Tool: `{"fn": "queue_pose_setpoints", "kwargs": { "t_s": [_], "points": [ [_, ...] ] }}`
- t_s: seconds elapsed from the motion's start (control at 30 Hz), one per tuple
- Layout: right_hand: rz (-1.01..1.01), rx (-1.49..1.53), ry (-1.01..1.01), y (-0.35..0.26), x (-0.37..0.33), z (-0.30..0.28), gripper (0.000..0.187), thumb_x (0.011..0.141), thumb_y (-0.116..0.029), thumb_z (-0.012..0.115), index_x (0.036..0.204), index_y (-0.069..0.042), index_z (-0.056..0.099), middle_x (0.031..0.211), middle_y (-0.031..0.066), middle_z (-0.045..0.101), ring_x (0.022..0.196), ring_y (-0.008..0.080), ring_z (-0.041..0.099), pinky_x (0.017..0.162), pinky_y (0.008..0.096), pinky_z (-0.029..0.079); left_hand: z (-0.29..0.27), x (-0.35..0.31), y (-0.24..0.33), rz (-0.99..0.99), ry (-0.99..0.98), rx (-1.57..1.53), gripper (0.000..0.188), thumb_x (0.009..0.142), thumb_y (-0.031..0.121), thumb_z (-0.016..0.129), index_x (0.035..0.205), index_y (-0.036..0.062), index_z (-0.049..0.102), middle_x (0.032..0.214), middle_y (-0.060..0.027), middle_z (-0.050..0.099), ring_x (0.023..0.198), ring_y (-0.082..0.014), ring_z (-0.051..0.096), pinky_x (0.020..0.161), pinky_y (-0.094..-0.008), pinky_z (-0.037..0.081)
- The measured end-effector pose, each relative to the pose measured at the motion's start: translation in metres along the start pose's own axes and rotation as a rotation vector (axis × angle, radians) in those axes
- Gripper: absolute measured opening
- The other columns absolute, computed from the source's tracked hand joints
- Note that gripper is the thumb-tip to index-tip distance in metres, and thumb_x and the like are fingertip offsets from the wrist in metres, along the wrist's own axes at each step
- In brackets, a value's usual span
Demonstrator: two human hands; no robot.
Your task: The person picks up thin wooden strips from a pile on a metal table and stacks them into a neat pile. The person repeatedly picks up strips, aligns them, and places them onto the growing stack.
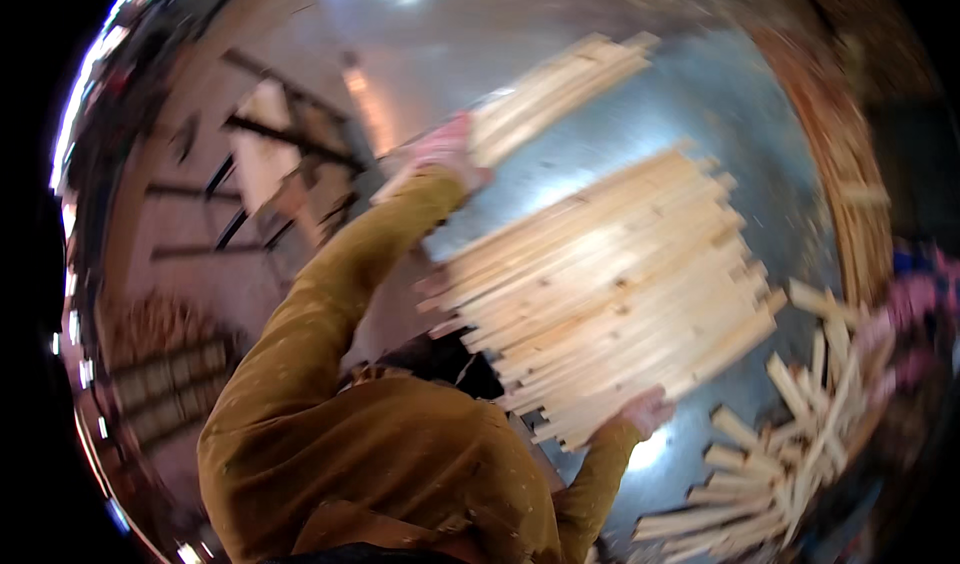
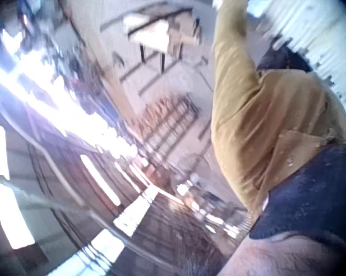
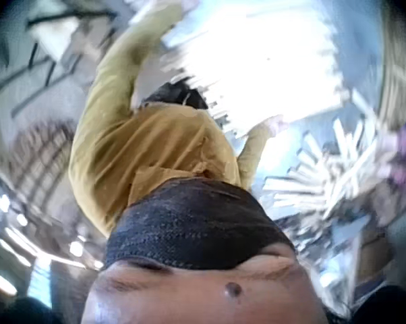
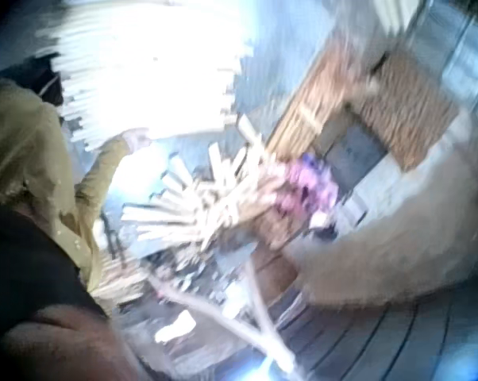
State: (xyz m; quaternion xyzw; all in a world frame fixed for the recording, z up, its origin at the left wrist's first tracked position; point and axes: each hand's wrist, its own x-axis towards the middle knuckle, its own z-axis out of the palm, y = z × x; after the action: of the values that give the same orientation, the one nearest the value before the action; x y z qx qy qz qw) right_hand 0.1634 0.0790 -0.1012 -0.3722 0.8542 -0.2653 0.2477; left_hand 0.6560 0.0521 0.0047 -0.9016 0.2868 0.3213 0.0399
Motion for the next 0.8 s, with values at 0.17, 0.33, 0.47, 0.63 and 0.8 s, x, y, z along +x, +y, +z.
{"fn": "queue_pose_setpoints", "kwargs": {
  "t_s": [0.17,0.33,0.47,0.63,0.8],
  "points": [
    [-0.052,0.135,-0.189,0.004,-0.010,-0.014,0.061,0.098,-0.043,0.053,0.140,0.001,0.043,0.130,0.0208,0.058,0.107,0.0358,0.061,0.091,0.0436,0.053,0.002,-0.033,-0.038,-0.011,0.138,-0.190,0.102,0.073,0.039,0.079,0.152,0.0049,0.024,0.142,-0.0192,0.046,0.130,-0.0278,0.047,0.105,-0.0373,0.044],
    [-0.296,-0.285,0.139,0.040,0.039,-0.022,0.056,0.098,-0.043,0.050,0.131,0.001,0.052,0.129,0.0236,0.059,0.106,0.0366,0.063,0.084,0.0450,0.053,-0.008,-0.041,-0.159,-0.003,0.368,-1.074,0.104,0.069,0.013,0.085,0.151,0.0038,0.024,0.138,-0.0159,0.048,0.127,-0.0227,0.049,0.102,-0.0347,0.046],
    [-0.339,-0.250,0.209,-0.031,0.024,-0.022,0.045,0.099,-0.032,0.053,0.134,-0.003,0.053,0.128,0.0173,0.060,0.109,0.0288,0.058,0.092,0.0368,0.051,-0.036,-0.035,-0.351,-0.144,0.811,-1.125,0.097,0.066,0.010,0.088,0.145,0.0035,0.031,0.126,-0.0151,0.058,0.111,-0.0237,0.060,0.092,-0.0330,0.052],
    [-1.023,-0.059,0.394,-0.182,-0.148,0.035,0.042,0.101,-0.021,0.054,0.138,0.000,0.048,0.131,0.0210,0.056,0.117,0.0329,0.056,0.100,0.0431,0.047,-0.086,0.006,-0.578,-1.008,0.818,-0.677,0.111,0.069,0.045,0.083,0.153,0.0085,0.019,0.138,-0.0225,0.050,0.124,-0.0367,0.053,0.105,-0.0446,0.044],
    [-1.352,-0.337,-0.106,-0.261,-0.298,0.145,0.054,0.100,-0.029,0.057,0.142,0.000,0.041,0.139,0.0202,0.051,0.126,0.0330,0.051,0.105,0.0426,0.043,-0.054,0.097,-0.766,-1.335,0.577,-0.618,0.110,0.072,0.052,0.078,0.154,0.0126,0.017,0.143,-0.0200,0.046,0.130,-0.0337,0.048,0.107,-0.0445,0.042]
  ]
}}
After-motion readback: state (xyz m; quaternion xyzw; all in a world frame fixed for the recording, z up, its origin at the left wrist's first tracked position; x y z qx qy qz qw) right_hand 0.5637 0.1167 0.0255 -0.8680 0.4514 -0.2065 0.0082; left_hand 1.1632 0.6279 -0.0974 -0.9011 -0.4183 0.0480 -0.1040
